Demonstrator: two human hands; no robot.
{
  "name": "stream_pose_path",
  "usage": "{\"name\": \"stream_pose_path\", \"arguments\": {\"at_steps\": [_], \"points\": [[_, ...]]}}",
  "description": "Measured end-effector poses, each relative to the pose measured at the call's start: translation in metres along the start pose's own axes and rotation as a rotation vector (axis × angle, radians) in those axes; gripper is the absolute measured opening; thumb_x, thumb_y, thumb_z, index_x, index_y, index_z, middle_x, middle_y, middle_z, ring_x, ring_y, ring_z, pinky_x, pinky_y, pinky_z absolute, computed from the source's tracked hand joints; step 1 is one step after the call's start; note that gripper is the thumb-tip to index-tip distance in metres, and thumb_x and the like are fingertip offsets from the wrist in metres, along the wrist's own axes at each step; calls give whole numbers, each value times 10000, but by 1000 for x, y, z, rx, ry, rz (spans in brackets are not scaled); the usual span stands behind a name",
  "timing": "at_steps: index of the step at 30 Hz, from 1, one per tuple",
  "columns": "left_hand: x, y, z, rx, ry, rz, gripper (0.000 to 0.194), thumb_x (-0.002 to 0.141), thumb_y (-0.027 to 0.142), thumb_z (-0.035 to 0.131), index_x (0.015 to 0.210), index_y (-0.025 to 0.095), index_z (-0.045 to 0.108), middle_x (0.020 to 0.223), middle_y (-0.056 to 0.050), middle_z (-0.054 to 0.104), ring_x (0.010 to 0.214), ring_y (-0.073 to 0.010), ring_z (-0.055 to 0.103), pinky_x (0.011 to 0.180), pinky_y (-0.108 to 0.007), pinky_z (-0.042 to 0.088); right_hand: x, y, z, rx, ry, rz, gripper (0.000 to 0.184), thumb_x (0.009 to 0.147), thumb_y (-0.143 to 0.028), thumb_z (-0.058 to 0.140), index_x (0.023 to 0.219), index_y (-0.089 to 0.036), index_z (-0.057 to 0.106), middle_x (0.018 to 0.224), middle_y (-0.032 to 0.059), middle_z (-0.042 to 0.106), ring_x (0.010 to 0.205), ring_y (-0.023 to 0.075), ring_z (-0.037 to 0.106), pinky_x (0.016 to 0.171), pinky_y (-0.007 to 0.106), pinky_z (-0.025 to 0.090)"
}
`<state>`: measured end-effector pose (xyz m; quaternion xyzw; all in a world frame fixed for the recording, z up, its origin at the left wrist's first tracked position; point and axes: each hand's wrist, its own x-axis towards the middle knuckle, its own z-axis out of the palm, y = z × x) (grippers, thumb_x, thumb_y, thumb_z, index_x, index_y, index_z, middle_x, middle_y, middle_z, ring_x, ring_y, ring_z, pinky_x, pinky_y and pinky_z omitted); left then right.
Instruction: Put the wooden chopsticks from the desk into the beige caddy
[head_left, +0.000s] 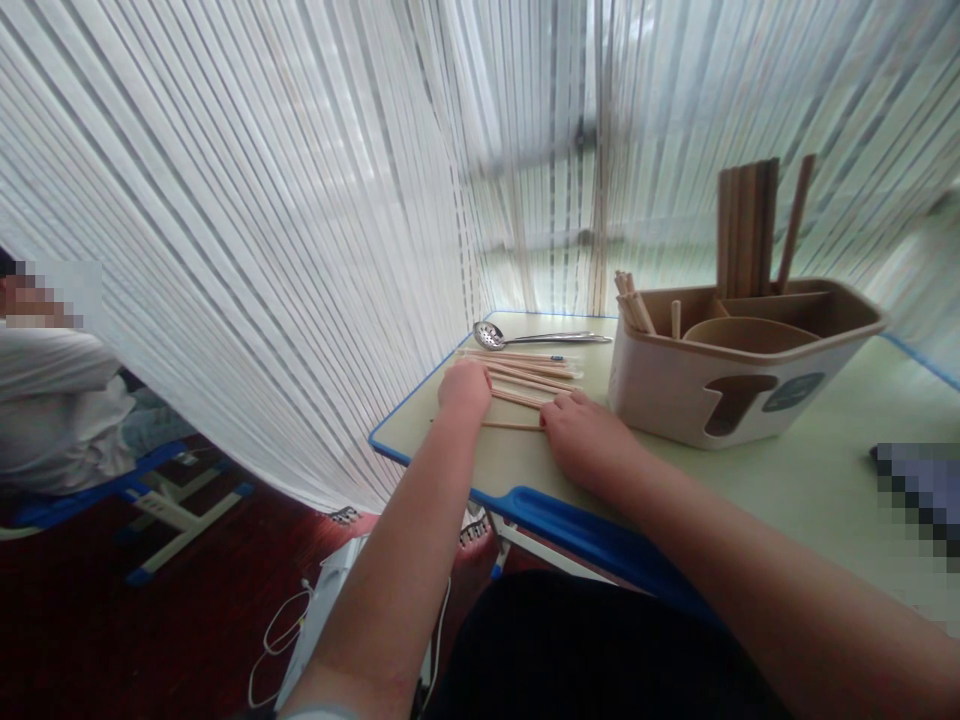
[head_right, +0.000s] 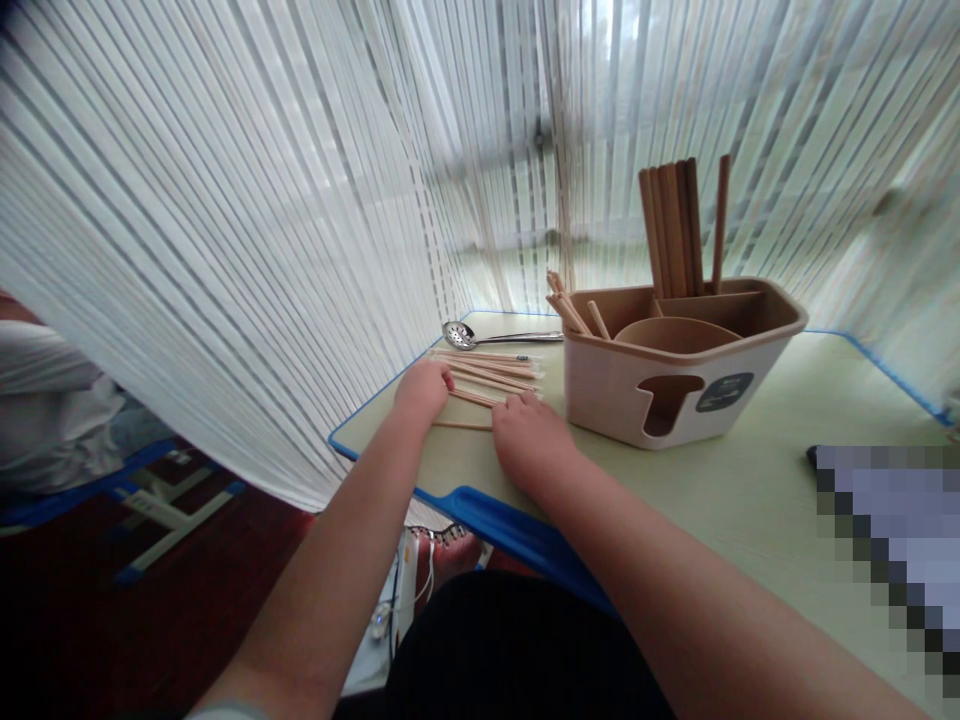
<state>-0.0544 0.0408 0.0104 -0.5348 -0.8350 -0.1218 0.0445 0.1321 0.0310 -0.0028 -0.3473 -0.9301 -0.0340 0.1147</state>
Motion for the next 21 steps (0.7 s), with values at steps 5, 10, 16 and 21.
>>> {"name": "stream_pose_path", "arguments": {"at_steps": [5,10,16,21], "points": [[3,-2,3,-45,-30,-7,239,733,145,507,798,228,721,987,-101,668,914,-229,621,802,-333,477,-6,8,-17,-12,17,111,279,833,-101,356,955,-134,605,978,144,633,847,243,587,701,324,410],[5,-1,4,-250,11,27,277,756,174,482,858,244,729,992,-92,690,948,-244,617,845,-367,467,-7,24,-47,125,207,152,267,905,-225,344,920,-171,605,915,101,668,745,205,622,655,291,412],[-4,16,6,-768,240,505,349,778,109,372,929,163,682,895,-45,698,881,-161,624,841,-286,476,-17,46,-78,44,768,171,282,917,-299,397,955,-159,639,880,98,702,769,210,656,658,278,436],[-21,32,7,-743,251,689,252,855,205,402,862,170,652,760,-30,658,753,-161,610,742,-277,481,-32,62,-94,33,1105,184,263,907,-316,441,971,-171,651,858,86,705,756,182,660,675,267,456]]}}
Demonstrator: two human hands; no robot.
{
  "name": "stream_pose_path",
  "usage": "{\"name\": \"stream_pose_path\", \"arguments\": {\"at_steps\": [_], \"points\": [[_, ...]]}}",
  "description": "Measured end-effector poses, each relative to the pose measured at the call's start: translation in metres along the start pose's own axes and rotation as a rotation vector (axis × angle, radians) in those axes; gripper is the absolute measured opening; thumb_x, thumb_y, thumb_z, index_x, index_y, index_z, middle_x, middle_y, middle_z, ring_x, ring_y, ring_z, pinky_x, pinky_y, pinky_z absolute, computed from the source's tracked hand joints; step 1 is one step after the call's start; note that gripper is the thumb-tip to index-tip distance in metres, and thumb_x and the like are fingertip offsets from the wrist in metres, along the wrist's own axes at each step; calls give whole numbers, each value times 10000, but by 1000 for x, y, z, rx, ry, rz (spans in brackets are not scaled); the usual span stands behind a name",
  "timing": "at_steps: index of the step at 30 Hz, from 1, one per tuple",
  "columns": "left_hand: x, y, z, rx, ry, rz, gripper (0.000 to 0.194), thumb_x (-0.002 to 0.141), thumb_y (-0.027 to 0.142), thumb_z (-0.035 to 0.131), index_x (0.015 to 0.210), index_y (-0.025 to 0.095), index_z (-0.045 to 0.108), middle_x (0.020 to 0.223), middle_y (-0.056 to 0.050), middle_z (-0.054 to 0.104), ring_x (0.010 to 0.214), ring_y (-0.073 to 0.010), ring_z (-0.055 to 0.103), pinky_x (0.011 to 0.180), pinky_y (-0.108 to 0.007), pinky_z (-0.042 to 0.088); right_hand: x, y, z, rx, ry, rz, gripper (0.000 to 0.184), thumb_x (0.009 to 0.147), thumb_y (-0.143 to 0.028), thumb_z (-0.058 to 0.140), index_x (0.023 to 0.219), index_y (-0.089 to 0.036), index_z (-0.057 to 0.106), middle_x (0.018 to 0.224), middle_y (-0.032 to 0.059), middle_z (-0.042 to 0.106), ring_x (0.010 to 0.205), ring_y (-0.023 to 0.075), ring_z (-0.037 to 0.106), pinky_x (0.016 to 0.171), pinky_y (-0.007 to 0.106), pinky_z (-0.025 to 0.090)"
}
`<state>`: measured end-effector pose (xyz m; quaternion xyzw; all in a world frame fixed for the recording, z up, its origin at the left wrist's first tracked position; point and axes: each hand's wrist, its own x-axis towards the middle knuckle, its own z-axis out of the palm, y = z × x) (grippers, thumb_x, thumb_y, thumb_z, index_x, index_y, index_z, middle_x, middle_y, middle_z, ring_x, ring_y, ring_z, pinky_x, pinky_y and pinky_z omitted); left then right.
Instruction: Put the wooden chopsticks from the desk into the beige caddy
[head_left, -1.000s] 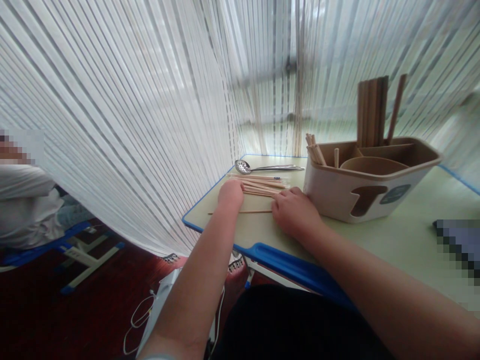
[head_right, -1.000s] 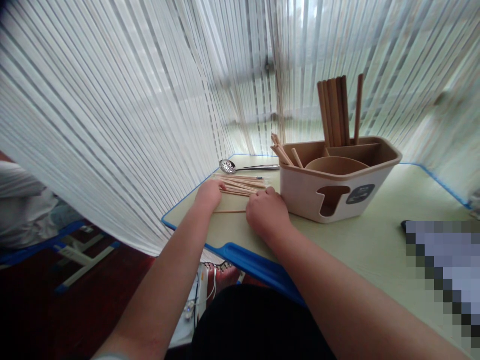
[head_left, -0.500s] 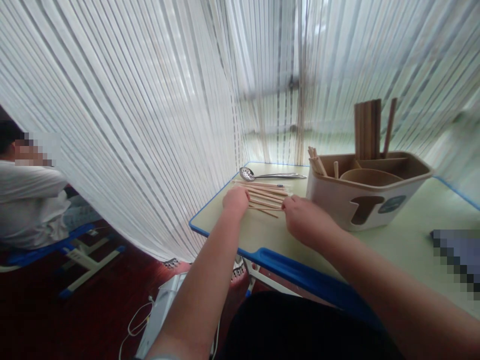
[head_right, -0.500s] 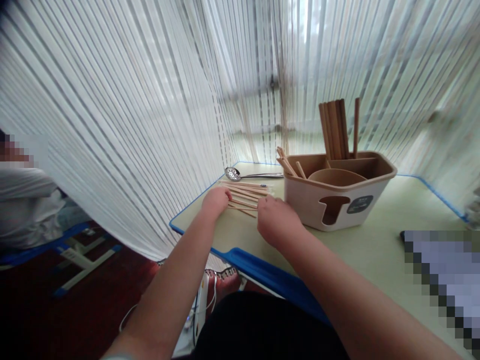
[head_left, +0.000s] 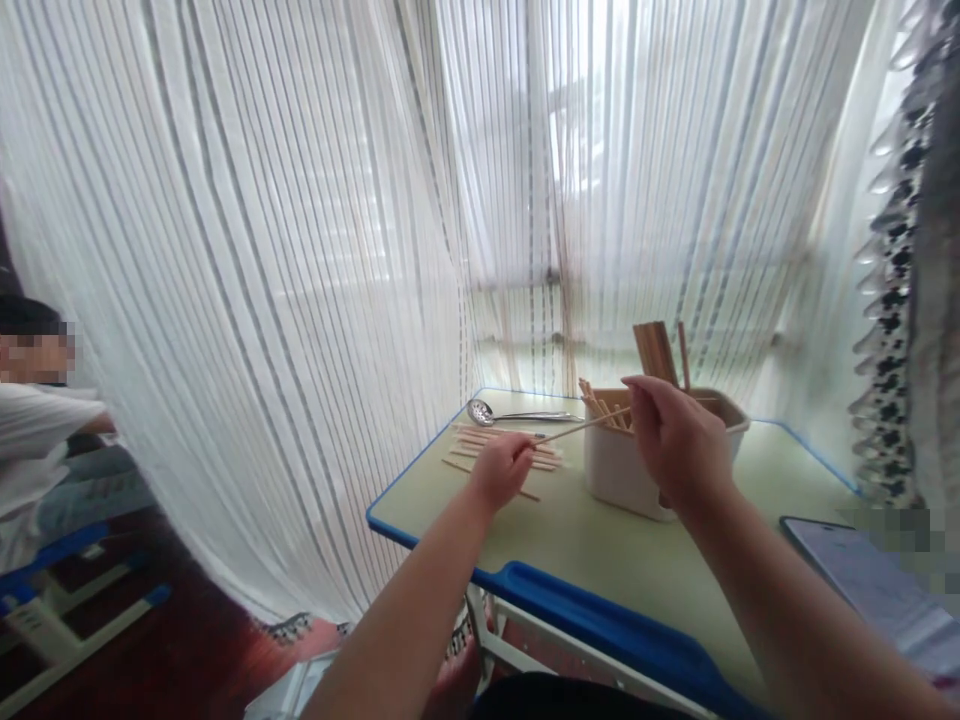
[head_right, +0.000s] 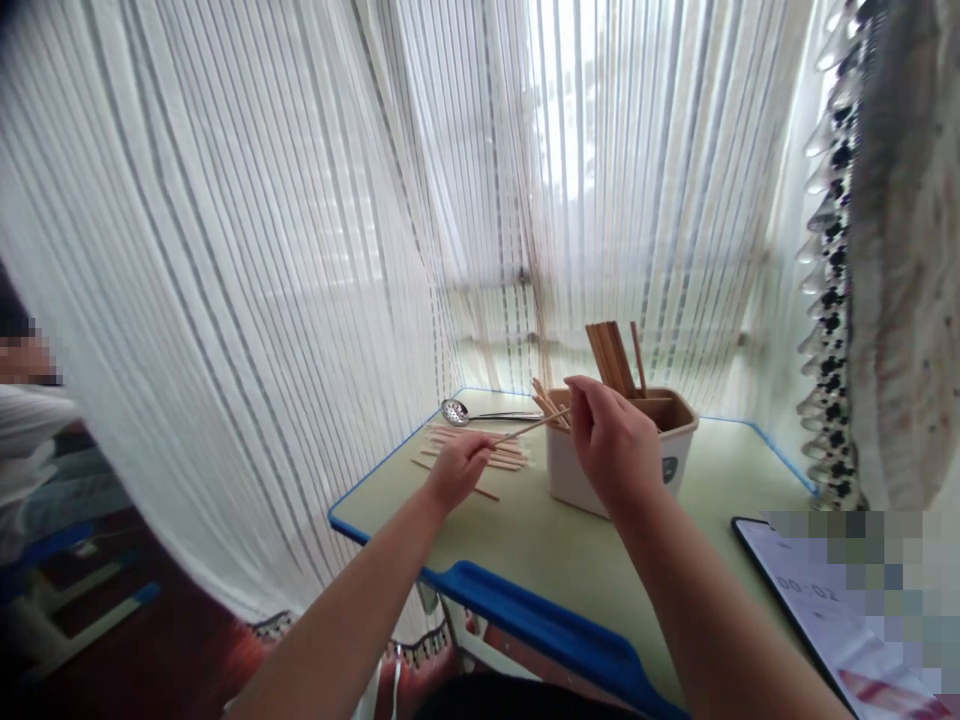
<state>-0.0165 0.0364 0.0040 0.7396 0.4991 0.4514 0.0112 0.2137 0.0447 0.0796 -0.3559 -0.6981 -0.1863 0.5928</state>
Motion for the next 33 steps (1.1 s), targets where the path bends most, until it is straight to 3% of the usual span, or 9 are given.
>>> {"name": "stream_pose_path", "arguments": {"at_steps": [4,9,12,16,18,23,25,29,33], "points": [[0,5,6,97,5,132,266,909,241,394,984,176,642,942,-79,673,912,-179,615,837,-299,471,3,3,-2,156,98,230,252,876,-383,493,925,-177,629,721,50,657,644,159,624,615,274,459],[2,-3,10,157,26,137,257,907,235,433,1028,198,657,970,-79,684,905,-169,636,820,-284,490,-1,-5,12,667,-57,480,254,842,-437,539,905,-191,548,638,-18,578,513,114,550,491,241,446],[2,-5,13,171,46,115,234,893,234,472,1002,203,677,958,-71,702,892,-171,647,822,-288,496,-2,-9,17,773,-161,379,219,840,-407,552,838,-189,567,774,23,612,572,110,567,529,255,475],[1,-5,15,158,53,108,224,885,249,494,1002,217,682,951,-60,714,881,-176,655,817,-302,502,-1,-10,12,640,-263,189,196,863,-341,536,768,-181,599,799,43,631,680,129,598,641,282,498],[0,-1,16,151,80,96,220,884,267,495,979,217,687,943,-59,714,878,-178,654,818,-308,499,0,-11,6,657,-186,204,177,876,-329,519,795,-187,583,745,21,626,642,121,599,604,266,496],[12,27,17,14,295,-47,293,891,371,470,908,157,670,825,-70,688,718,-157,626,666,-275,501,12,-9,-14,664,510,362,171,918,-337,431,809,-213,476,730,-26,561,474,70,531,439,217,436],[26,46,21,-117,337,-56,332,881,413,478,1007,145,628,925,-89,675,763,-155,623,631,-252,497,19,-3,-22,639,654,375,168,920,-347,419,807,-222,430,716,-42,528,435,62,494,409,214,414],[59,77,37,-255,361,29,470,841,473,527,1169,135,527,1131,-134,618,968,-199,603,758,-302,507,25,9,-28,563,688,431,169,926,-361,376,820,-229,387,722,-41,493,449,59,468,433,218,415],[74,78,54,-248,404,101,472,863,483,483,1186,141,522,1125,-133,627,1028,-219,587,847,-348,476,17,15,-20,400,427,475,226,929,-394,356,873,-212,478,711,-14,549,505,83,501,505,233,427]]}}
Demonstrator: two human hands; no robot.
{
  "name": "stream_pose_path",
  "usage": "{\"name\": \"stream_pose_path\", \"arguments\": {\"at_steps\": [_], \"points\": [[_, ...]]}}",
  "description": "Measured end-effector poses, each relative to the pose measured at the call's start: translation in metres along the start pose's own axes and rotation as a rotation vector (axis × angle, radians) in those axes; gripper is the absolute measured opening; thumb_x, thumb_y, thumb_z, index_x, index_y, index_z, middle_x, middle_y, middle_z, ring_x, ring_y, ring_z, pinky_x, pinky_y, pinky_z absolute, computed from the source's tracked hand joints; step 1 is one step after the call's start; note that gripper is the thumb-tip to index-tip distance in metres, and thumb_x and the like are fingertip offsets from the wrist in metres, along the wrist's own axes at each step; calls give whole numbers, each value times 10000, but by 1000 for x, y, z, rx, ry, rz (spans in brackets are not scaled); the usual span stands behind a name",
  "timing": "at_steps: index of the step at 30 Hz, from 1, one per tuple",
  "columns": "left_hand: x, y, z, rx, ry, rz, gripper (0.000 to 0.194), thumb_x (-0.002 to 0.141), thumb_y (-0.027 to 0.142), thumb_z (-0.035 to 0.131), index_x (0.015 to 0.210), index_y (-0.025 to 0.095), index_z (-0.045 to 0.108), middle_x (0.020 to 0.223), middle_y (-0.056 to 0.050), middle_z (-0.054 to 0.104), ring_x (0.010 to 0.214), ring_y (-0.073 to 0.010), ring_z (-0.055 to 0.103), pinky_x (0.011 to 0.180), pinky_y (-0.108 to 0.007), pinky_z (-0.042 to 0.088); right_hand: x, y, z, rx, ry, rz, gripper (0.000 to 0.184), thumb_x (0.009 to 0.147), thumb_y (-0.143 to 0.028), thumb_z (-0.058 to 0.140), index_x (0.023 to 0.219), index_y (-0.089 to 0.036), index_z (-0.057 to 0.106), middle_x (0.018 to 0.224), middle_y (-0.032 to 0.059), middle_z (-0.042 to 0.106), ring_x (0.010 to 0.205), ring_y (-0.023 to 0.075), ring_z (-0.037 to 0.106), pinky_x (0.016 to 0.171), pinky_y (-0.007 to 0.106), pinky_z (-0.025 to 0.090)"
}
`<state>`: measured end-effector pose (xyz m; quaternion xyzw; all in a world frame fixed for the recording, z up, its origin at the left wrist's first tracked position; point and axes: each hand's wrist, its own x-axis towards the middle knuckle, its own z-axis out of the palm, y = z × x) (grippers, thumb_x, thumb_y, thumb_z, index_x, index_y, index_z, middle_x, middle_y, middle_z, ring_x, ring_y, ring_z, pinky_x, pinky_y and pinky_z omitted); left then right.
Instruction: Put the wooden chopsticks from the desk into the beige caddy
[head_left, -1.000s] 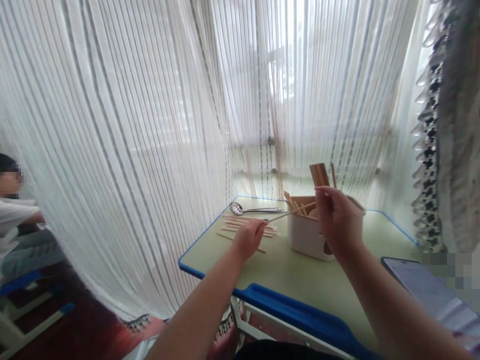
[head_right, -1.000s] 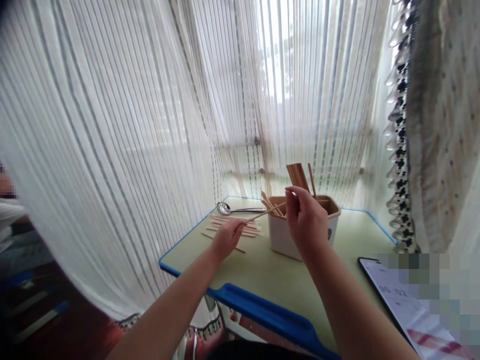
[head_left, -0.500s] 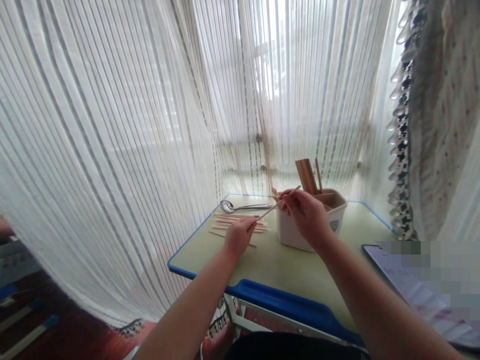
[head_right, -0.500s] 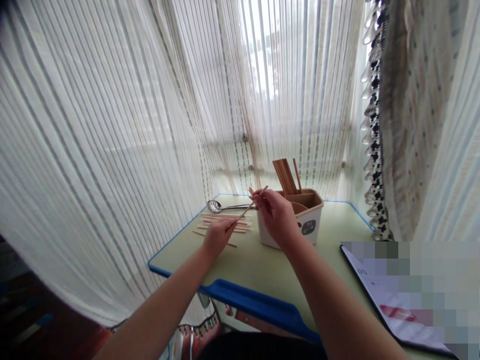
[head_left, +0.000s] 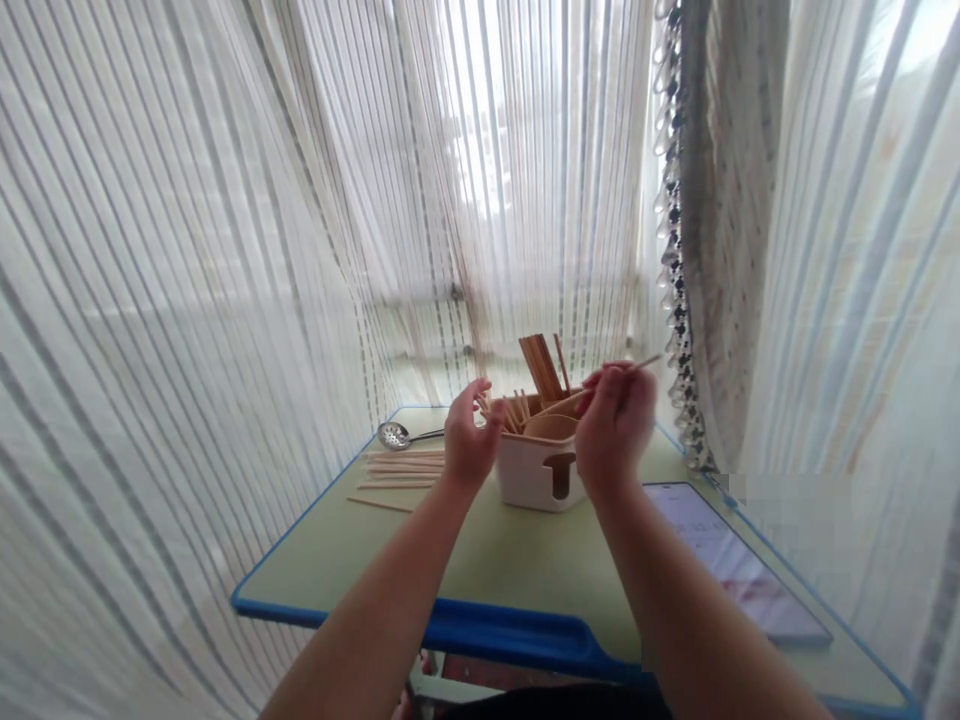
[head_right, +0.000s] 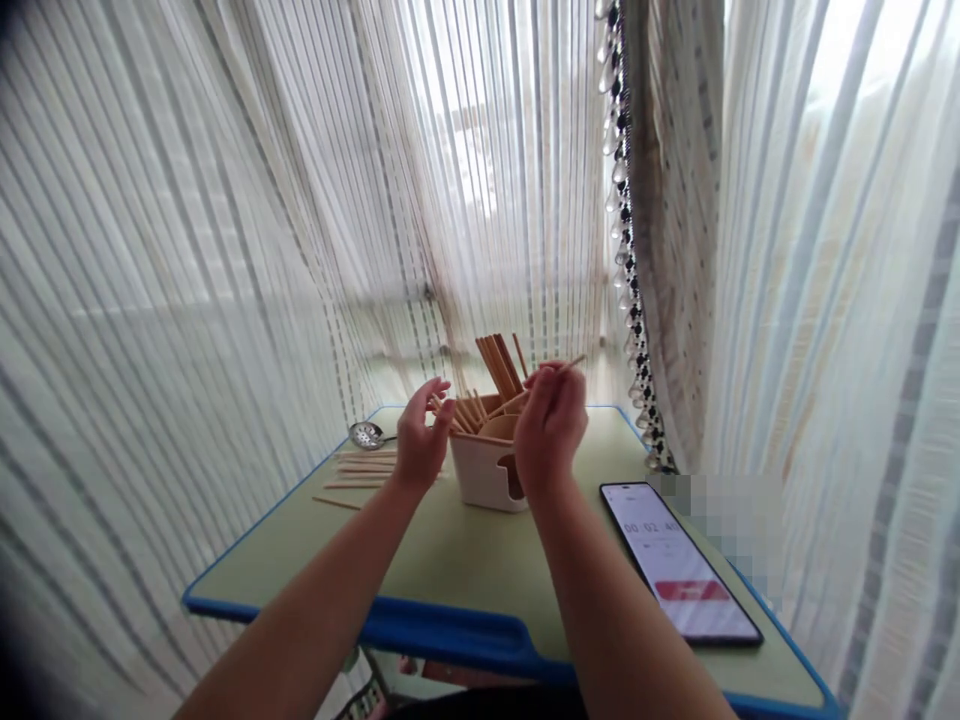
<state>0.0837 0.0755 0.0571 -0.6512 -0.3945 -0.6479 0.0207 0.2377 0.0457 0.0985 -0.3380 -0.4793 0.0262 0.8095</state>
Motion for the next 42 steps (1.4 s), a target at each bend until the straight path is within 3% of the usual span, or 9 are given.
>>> {"name": "stream_pose_path", "arguments": {"at_steps": [5,9,12,18,23,27,30,34,42], "points": [[-16,-19,1,47,20,39,520,888,491,422,1261,132,471,1184,-151,589,1074,-229,560,898,-360,448,-19,4,9,-279,-510,-174,280,908,-371,428,838,-207,644,754,39,655,743,153,576,695,270,442],[-22,-20,1,91,-2,38,416,899,433,428,1171,135,529,1097,-140,619,1009,-224,575,891,-365,447,-31,1,16,-391,-707,-266,277,906,-322,439,852,-216,690,815,45,679,862,180,546,791,289,413],[-21,-18,1,57,-54,48,341,910,396,413,1112,162,558,1116,-121,615,1034,-220,563,920,-372,435,-35,2,18,-481,-659,-280,263,884,-326,474,839,-213,706,893,59,666,904,214,502,844,334,384],[-21,-17,1,33,-33,50,378,921,386,378,1180,158,534,1174,-124,591,1116,-220,525,989,-387,393,-29,8,18,-409,-458,-205,301,881,-244,439,1104,-156,622,987,97,648,920,222,521,848,339,405],[-21,-17,0,38,-9,44,397,922,394,375,1195,153,532,1161,-123,600,1078,-215,549,955,-368,417,-28,12,18,-443,-640,-211,260,872,-250,450,922,-199,700,900,51,705,870,214,551,832,324,410],[-20,-15,0,27,-7,34,397,933,397,350,1173,155,550,1151,-120,609,1073,-211,555,946,-358,428,-31,10,19,-552,-631,-241,352,883,-222,385,1123,-146,632,1046,89,683,993,242,534,898,350,375],[-20,-16,0,54,24,33,396,908,421,413,1162,154,560,1095,-118,632,1007,-211,584,907,-350,453,-33,9,20,-673,-742,-289,436,911,-261,341,1274,-89,511,1109,137,658,1090,264,505,945,385,324],[-18,-17,1,64,39,-25,380,874,425,491,1112,145,591,998,-107,660,895,-198,619,839,-332,486,-34,9,20,-755,-865,-315,460,925,-284,313,1299,-70,474,1138,153,647,1121,255,507,987,395,265],[-6,-18,3,-286,-64,-208,441,852,461,519,1170,160,573,1192,-115,612,1114,-231,564,937,-368,458,-34,5,18,-819,-926,-327,397,939,-340,289,1108,-142,588,965,139,693,1012,254,559,895,384,298]]}}
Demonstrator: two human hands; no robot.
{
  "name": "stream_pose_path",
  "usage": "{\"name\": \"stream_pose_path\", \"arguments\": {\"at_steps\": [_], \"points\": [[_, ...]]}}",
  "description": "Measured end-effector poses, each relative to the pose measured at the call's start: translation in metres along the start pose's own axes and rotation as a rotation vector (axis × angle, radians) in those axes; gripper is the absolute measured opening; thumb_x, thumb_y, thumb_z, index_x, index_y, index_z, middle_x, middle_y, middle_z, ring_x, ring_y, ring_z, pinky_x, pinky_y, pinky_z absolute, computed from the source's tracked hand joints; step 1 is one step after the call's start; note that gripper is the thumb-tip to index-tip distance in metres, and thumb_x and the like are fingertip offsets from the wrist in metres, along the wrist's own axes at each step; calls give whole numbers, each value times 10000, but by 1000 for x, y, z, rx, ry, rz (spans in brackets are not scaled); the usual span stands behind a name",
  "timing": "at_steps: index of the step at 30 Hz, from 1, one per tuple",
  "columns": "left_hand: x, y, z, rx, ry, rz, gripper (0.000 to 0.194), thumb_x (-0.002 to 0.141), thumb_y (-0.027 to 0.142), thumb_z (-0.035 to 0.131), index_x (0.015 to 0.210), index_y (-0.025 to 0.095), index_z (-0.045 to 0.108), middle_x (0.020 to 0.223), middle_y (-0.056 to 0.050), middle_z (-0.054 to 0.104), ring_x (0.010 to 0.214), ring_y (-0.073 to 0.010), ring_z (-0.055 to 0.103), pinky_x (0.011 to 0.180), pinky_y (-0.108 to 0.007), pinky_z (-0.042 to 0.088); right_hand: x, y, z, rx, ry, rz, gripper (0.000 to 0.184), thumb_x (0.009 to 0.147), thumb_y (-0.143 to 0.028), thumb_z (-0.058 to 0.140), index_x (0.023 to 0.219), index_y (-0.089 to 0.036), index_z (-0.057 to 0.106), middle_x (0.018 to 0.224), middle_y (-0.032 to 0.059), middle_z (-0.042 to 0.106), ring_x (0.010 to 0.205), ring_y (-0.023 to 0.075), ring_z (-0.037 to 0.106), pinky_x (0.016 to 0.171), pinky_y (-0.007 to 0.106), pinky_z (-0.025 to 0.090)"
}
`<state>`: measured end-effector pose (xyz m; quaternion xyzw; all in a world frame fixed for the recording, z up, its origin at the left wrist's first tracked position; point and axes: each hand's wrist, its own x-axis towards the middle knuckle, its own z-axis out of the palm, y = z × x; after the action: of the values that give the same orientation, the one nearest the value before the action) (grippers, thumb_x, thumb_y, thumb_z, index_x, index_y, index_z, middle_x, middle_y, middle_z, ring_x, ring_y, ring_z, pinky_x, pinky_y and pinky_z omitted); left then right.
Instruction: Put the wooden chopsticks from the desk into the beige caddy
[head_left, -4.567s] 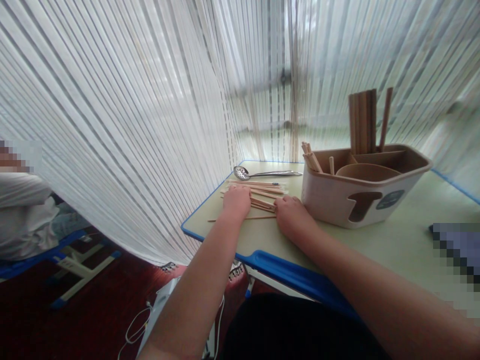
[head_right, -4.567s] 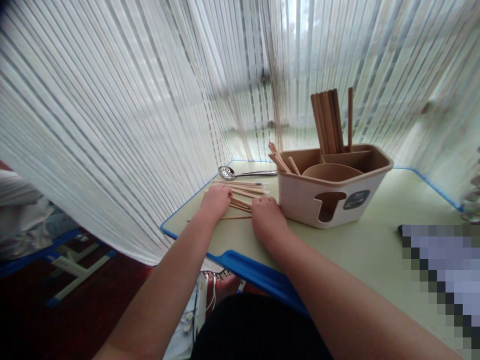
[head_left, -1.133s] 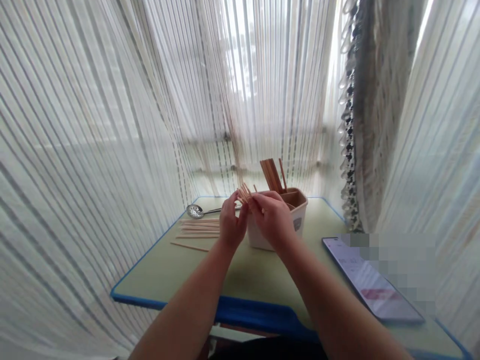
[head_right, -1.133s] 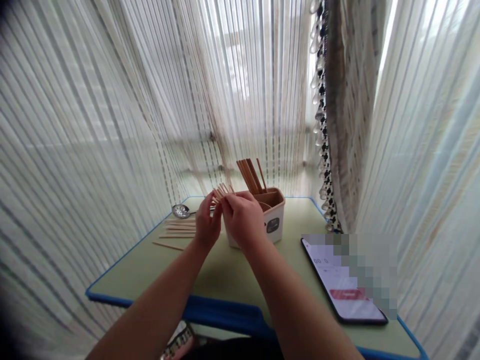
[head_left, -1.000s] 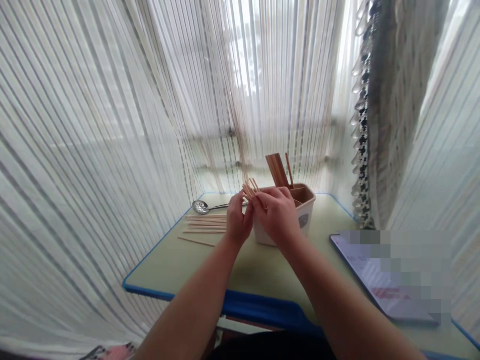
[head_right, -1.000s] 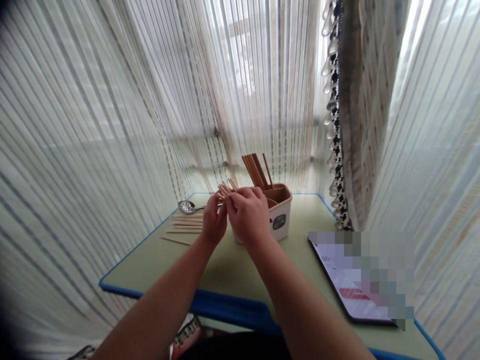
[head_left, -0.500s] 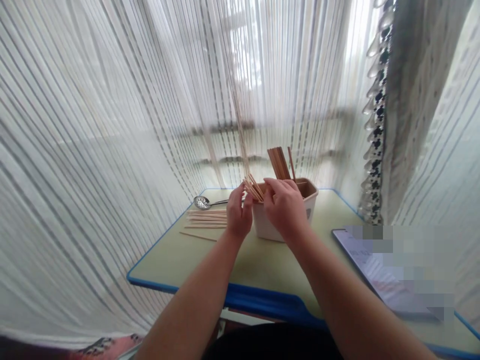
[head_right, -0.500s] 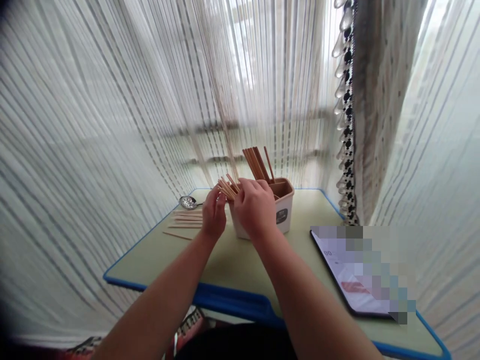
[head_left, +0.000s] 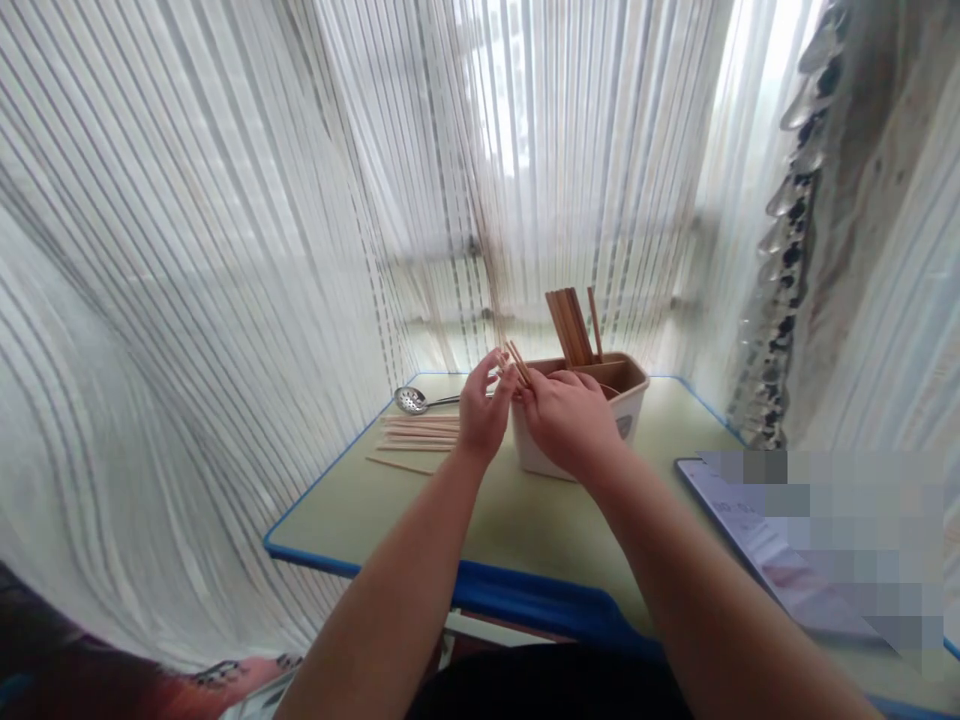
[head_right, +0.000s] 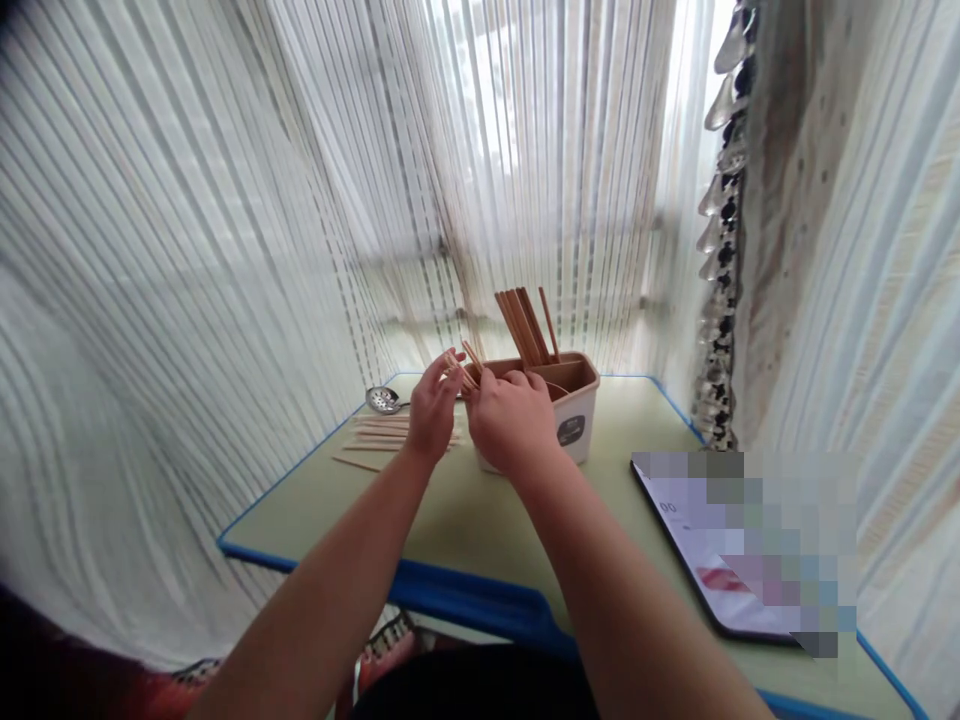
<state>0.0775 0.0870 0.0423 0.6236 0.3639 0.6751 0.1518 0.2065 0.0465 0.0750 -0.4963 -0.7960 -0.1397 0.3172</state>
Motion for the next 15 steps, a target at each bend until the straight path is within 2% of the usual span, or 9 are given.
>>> {"name": "stream_pose_path", "arguments": {"at_steps": [5,9,12,15], "points": [[4,2,6,-212,-125,-91,500,792,474,600,1195,185,539,1191,-98,612,1095,-219,576,925,-357,469,1,-1,-1,0,7,14,369,922,-313,318,932,-153,650,892,124,701,941,249,555,874,385,311],[2,9,8,-225,-52,-129,479,755,434,656,1147,181,545,1048,-82,654,960,-191,626,856,-354,504,0,-1,-5,64,86,105,279,852,-281,427,792,-148,666,838,113,693,871,251,523,791,362,351],[2,12,6,-189,-13,-112,422,741,429,671,1066,171,590,990,-65,656,906,-180,633,836,-351,508,-2,-2,-7,91,191,135,226,814,-232,455,800,-148,665,877,107,687,883,253,491,787,367,347],[1,12,4,-159,-7,-79,436,729,429,684,1063,163,596,1012,-77,655,942,-193,627,889,-376,482,-3,-3,-5,85,217,148,205,799,-244,476,817,-155,659,897,109,682,895,270,473,772,387,341]]}}
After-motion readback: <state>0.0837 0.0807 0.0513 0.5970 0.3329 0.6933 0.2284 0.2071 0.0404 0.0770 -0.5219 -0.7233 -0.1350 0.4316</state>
